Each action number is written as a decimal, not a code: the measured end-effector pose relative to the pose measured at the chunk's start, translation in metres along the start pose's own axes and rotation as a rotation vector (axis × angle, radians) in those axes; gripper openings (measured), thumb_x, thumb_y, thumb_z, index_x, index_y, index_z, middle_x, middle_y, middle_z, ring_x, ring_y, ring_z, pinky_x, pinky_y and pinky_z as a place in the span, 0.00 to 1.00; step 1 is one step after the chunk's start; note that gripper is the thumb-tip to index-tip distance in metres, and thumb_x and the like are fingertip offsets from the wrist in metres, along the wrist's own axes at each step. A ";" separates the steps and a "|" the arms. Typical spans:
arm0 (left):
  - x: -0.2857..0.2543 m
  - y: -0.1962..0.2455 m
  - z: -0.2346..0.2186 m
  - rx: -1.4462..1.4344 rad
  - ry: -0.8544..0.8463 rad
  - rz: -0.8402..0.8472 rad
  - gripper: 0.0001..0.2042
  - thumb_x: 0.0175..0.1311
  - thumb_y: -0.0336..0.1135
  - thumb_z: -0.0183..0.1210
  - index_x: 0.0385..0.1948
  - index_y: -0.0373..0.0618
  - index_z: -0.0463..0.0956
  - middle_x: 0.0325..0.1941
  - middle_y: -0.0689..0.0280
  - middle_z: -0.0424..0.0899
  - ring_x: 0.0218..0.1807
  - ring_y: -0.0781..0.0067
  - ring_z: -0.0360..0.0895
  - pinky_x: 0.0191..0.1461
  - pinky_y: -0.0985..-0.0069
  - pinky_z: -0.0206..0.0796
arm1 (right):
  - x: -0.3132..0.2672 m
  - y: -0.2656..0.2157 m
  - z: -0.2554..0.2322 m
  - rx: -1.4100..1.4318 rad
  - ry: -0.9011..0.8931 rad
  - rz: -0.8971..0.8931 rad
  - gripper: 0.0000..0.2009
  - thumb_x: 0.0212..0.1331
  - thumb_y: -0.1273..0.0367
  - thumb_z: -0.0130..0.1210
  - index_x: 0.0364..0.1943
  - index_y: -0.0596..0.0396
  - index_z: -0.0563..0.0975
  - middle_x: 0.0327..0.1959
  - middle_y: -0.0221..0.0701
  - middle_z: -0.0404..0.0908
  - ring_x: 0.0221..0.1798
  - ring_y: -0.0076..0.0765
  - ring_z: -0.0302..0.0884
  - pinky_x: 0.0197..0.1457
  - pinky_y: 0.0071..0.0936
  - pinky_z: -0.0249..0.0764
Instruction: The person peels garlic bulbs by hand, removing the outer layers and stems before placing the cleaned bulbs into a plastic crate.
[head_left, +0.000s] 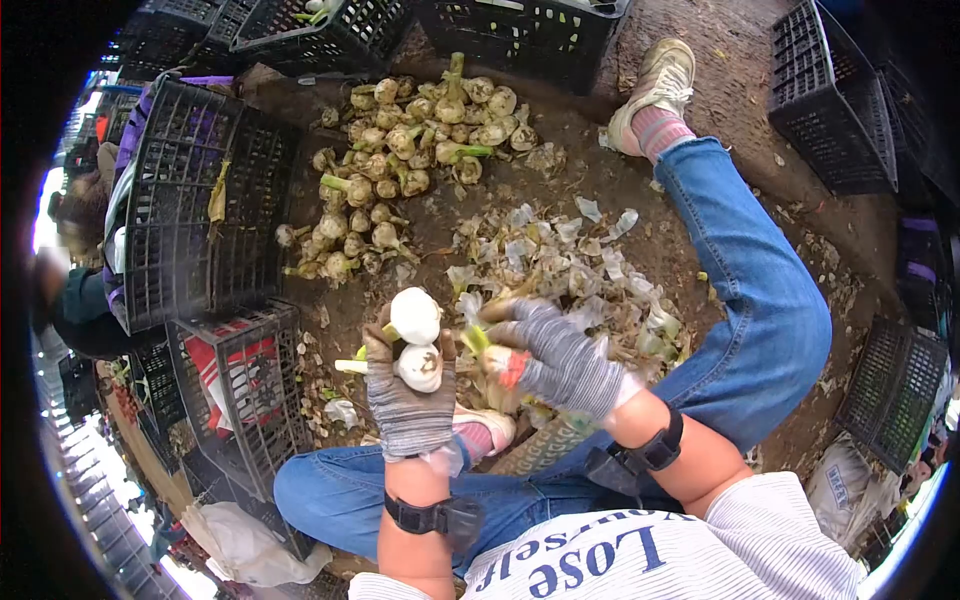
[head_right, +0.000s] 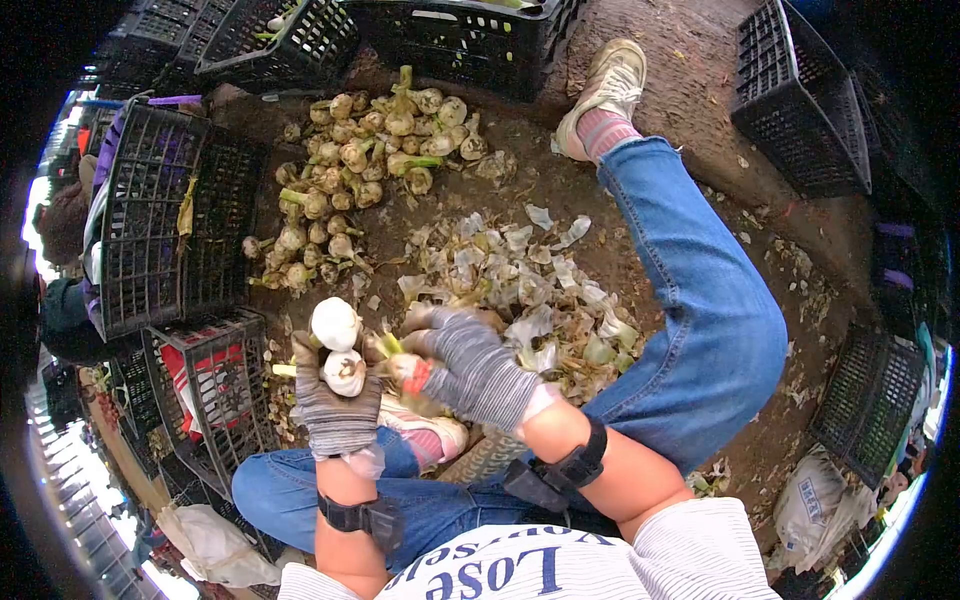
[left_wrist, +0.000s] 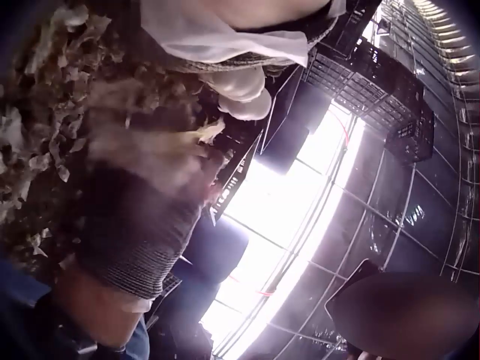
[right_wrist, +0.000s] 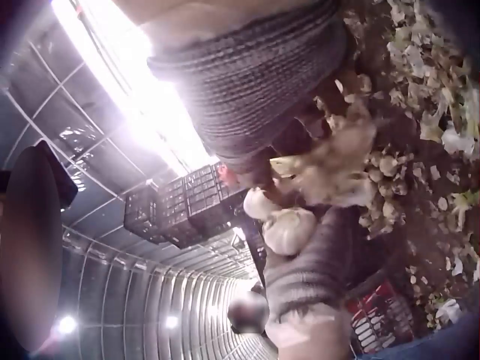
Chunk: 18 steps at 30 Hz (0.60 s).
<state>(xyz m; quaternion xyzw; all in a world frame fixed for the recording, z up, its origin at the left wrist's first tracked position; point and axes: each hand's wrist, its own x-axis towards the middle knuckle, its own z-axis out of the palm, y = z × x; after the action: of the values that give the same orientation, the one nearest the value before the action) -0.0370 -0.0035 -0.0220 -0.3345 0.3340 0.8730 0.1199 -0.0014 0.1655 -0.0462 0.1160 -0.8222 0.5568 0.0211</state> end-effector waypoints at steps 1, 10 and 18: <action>-0.001 -0.003 0.003 0.026 0.052 0.010 0.22 0.54 0.53 0.53 0.44 0.48 0.69 0.45 0.64 0.75 0.46 0.68 0.72 0.43 0.68 0.72 | 0.000 -0.010 0.003 0.217 0.037 0.068 0.15 0.52 0.63 0.54 0.41 0.58 0.72 0.35 0.39 0.75 0.39 0.40 0.74 0.43 0.31 0.69; -0.017 -0.027 0.025 0.134 -0.011 0.010 0.22 0.58 0.52 0.49 0.46 0.46 0.67 0.44 0.60 0.74 0.44 0.64 0.73 0.47 0.66 0.70 | 0.000 -0.006 0.019 0.663 -0.024 0.659 0.18 0.48 0.64 0.59 0.41 0.61 0.72 0.33 0.29 0.76 0.35 0.21 0.71 0.39 0.22 0.69; -0.012 -0.029 0.026 0.126 -0.028 -0.051 0.21 0.58 0.52 0.49 0.46 0.47 0.68 0.44 0.62 0.75 0.44 0.63 0.74 0.45 0.65 0.72 | -0.001 -0.001 0.005 0.838 -0.095 0.624 0.22 0.49 0.61 0.59 0.44 0.62 0.70 0.36 0.34 0.77 0.38 0.23 0.71 0.40 0.22 0.70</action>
<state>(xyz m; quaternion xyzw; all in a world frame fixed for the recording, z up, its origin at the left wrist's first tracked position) -0.0291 0.0355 -0.0139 -0.3225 0.3778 0.8516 0.1676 0.0002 0.1609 -0.0477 -0.1109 -0.5243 0.8120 -0.2313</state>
